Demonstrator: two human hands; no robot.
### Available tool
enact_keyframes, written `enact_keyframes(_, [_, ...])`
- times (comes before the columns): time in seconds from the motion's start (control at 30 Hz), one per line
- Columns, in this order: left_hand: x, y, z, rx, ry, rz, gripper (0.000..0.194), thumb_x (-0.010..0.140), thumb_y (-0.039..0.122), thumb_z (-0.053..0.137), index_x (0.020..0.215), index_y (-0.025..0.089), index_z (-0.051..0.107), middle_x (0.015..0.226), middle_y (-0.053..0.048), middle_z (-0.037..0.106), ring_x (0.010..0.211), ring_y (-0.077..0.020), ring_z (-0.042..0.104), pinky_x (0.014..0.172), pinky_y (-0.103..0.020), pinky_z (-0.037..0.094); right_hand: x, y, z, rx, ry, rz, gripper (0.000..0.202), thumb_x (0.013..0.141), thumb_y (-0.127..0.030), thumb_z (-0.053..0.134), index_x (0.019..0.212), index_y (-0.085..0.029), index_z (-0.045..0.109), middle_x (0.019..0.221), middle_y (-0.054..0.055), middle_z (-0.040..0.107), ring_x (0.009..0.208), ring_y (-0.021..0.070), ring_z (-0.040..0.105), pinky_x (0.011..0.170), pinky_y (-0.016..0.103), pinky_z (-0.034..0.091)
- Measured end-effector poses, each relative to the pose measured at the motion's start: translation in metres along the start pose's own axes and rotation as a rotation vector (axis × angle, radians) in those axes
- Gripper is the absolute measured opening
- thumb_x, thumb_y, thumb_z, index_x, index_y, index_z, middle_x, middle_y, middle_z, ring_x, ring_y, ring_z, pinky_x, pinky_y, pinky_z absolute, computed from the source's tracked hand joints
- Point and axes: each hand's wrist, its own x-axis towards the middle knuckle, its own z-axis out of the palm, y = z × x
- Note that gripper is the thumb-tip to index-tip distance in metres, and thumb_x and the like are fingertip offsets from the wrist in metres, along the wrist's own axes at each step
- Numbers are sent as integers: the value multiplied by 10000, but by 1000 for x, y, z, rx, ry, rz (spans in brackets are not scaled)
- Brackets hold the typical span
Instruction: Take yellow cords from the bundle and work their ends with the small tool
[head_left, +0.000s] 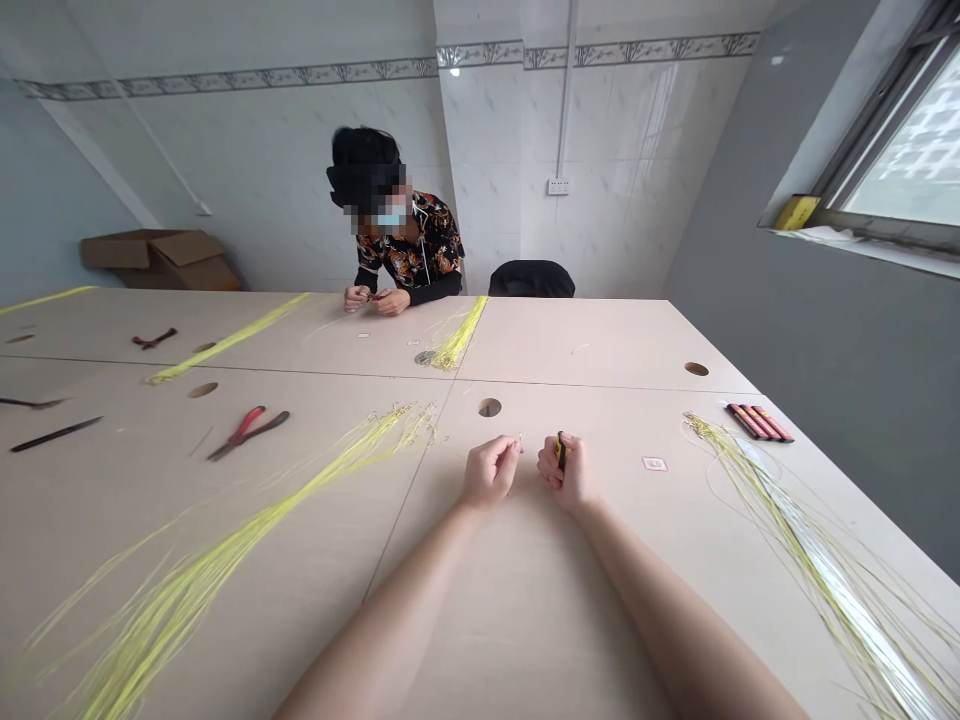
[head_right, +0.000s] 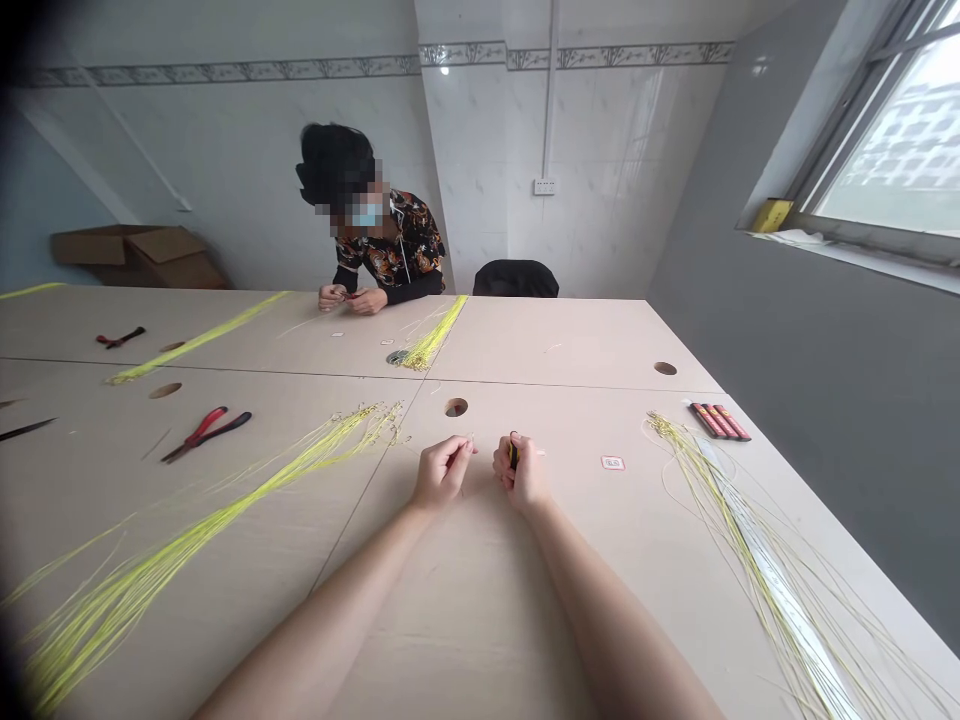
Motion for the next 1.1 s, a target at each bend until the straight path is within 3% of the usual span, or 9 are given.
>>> enact_keyframes(0.17, [0,1,0,10,7,-9,326,888,349,404,691,151,573,502,27,439,453,-84,388,460,-203,303,1,-3,-2,-39,-52,-11,335,629,-424,434,391,-206,347,330,-55,226,326,65,187,381,240,139])
enact_keyframes(0.43, [0,3,0,2,16,-4,316,889,340,403,707,152,581,520,17,500,441,-80,404,456,-202,319,-1,-1,2,-81,-20,30,316,664,-388,398,412,-211,329,346,-55,217,353,74,172,390,246,142])
enact_keyframes(0.67, [-4,19,12,-17,204,-122,307,902,340,389,695,165,534,541,14,512,486,-98,449,487,-202,345,-4,3,8,-120,-7,44,317,688,-352,391,416,-203,327,360,-40,236,364,77,206,402,244,171])
enact_keyframes(0.8, [-7,23,17,-26,148,-67,279,901,317,397,701,168,521,556,18,509,482,-89,437,483,-193,339,-4,2,10,-27,52,88,338,708,-370,375,420,-204,317,354,-46,210,359,77,177,395,238,161])
enact_keyframes(1.1, [-6,21,15,-24,137,-72,310,910,336,371,671,178,491,529,18,513,474,-94,462,482,-199,357,-5,9,12,-112,27,-115,371,799,-412,392,500,-196,358,439,-29,305,458,110,351,495,254,313])
